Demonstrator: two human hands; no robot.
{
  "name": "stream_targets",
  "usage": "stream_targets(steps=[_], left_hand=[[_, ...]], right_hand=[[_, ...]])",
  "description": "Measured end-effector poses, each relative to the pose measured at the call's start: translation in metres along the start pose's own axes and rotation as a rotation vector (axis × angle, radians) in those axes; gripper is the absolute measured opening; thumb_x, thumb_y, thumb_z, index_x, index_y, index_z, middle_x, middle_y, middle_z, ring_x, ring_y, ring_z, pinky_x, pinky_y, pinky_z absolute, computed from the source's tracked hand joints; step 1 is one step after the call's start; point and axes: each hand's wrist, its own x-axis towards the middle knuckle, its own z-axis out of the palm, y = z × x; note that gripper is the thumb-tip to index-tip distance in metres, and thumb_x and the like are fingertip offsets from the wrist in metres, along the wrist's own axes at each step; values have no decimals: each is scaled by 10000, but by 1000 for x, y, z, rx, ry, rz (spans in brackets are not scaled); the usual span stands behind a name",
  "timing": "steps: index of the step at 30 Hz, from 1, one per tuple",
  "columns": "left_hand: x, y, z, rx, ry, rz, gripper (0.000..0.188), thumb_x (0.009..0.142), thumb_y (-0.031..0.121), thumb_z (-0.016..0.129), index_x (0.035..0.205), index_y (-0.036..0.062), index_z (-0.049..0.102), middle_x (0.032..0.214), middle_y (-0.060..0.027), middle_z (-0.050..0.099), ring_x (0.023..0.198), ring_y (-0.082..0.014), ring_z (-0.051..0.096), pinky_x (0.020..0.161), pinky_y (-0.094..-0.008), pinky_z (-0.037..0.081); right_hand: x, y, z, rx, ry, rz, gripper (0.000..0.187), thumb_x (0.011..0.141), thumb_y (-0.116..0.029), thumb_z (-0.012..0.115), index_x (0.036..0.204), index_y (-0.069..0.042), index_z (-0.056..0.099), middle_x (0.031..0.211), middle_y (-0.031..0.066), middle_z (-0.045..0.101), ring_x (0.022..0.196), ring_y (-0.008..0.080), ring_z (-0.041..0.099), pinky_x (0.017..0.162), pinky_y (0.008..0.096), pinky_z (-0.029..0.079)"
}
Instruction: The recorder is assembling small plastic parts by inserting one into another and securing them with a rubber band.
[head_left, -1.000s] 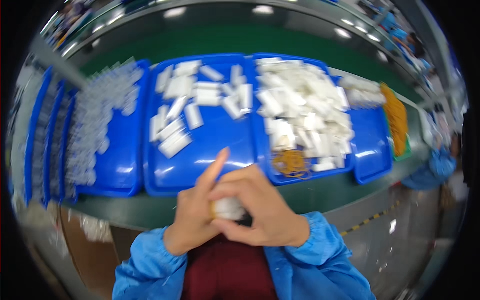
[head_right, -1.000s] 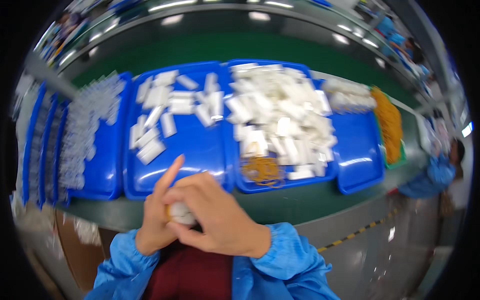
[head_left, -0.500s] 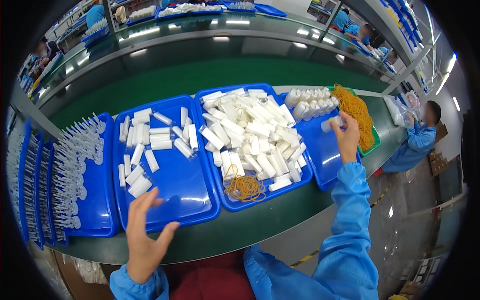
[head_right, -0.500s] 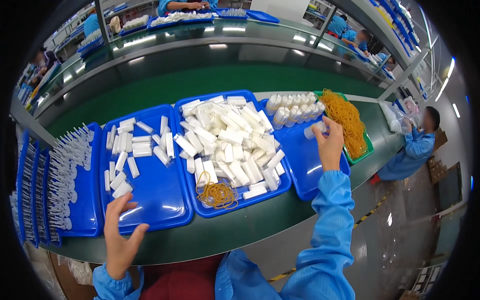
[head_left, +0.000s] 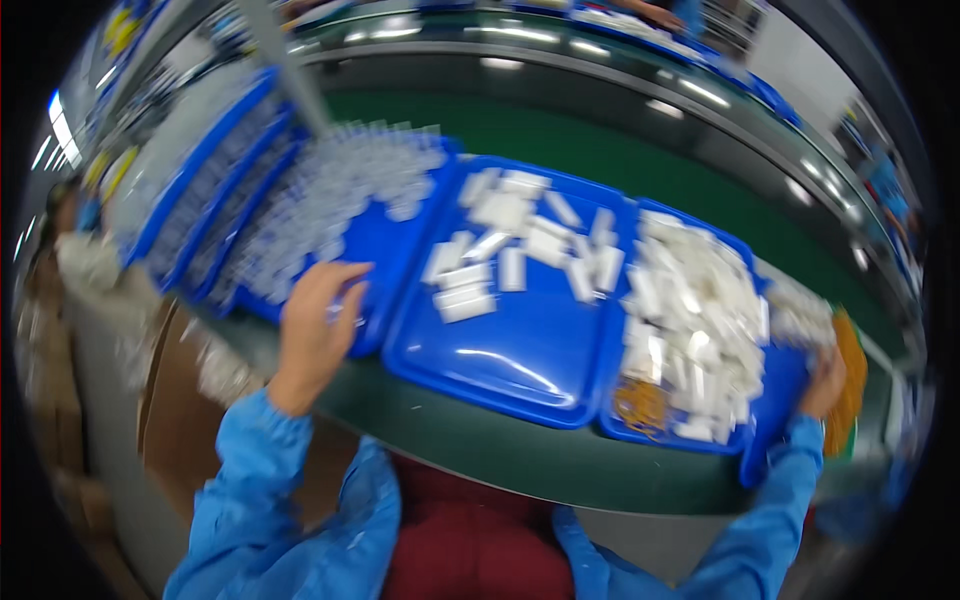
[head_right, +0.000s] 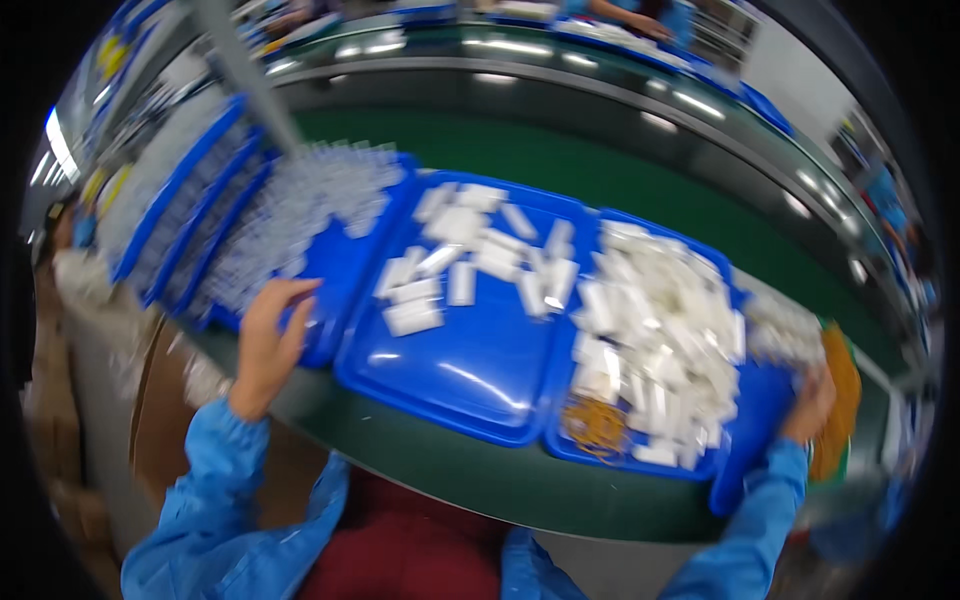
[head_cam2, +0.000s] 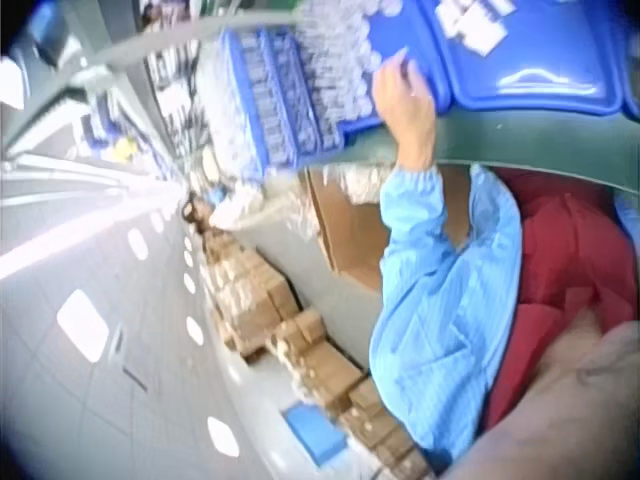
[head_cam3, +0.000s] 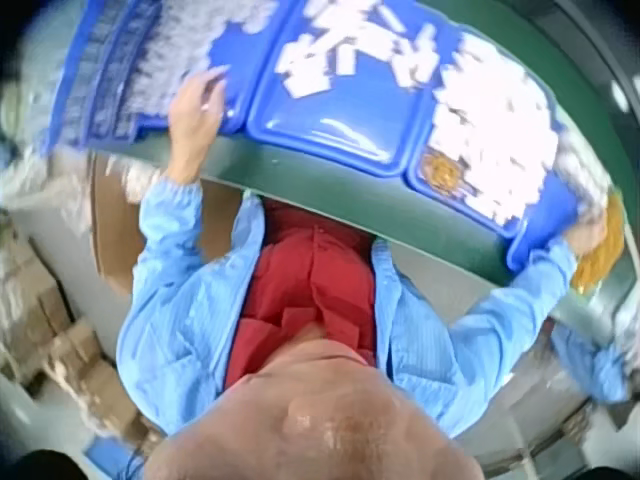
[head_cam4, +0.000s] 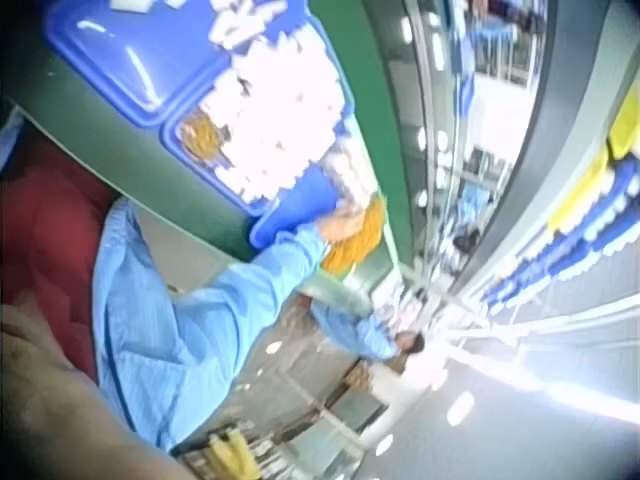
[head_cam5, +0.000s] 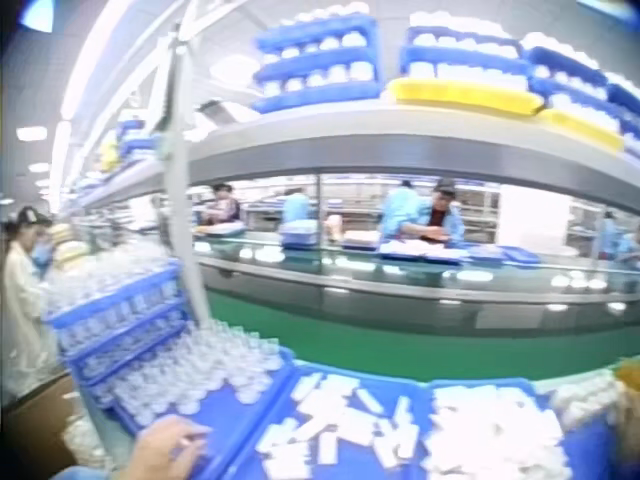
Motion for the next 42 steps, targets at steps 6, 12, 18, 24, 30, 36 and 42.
stream_targets(steps=[6, 12, 18, 24, 30, 36, 42], left_hand=[[24, -45, 8, 249, -103, 223, 172, 829, 37, 693, 999, 40, 670, 923, -135, 620, 888, -347, 618, 772, -427, 494], [48, -80, 1, 868, -221, 345, 192, 762, 78, 679, 937, 54, 604, 866, -92, 580, 863, -284, 602, 760, -402, 471], [39, -63, -10, 771, -289, 392, 202, 773, 37, 668, 970, 52, 623, 878, -95, 589, 858, -285, 600, 746, -395, 460], [0, -33, -33, 181, -253, 172, 179, 826, 42, 714, 1000, 56, 673, 922, -90, 604, 879, -305, 599, 772, -408, 461], [-19, -41, -49, 22, -246, -69, 211, 795, -11, 749, 980, 58, 675, 931, -94, 605, 831, -286, 627, 723, -354, 490], [-32, -22, -47, -190, -64, -72, 198, 829, -33, 734, 994, 47, 660, 1024, -91, 670, 931, -232, 673, 748, -343, 503], [-64, 32, -19, -1038, -263, -255, 238, 875, -22, 725, 1077, 32, 611, 1036, -88, 655, 1002, -189, 647, 914, -317, 504]], right_hand=[[19, 8, -13, -408, -164, -132, 384, 1030, -224, 555, 1372, -52, 573, 1354, 199, 578, 1208, 375, 564, 1007, 440, 460], [21, -226, -83, 340, -115, -218, 337, 982, -87, 594, 1316, -43, 604, 1229, 127, 654, 1080, 240, 621, 915, 356, 493], [-65, -471, -103, 688, -499, -1029, 267, 764, -20, 686, 1029, -51, 677, 980, 81, 672, 896, 251, 630, 758, 374, 485], [-98, -549, -59, 591, -547, -1170, 113, 822, -66, 602, 933, -60, 613, 947, 86, 618, 893, 256, 599, 766, 372, 482], [-97, -550, -68, 628, -925, -975, 183, 851, -102, 714, 991, -38, 615, 929, 145, 611, 927, 346, 611, 794, 434, 511], [-84, -535, -114, 961, -1145, -494, 202, 937, -142, 678, 1100, -33, 630, 953, 96, 659, 854, 213, 609, 770, 330, 494], [-105, -519, -123, 1337, -1148, 149, 294, 1060, -278, 523, 955, -22, 623, 876, 18, 580, 798, 77, 505, 724, 239, 412]])
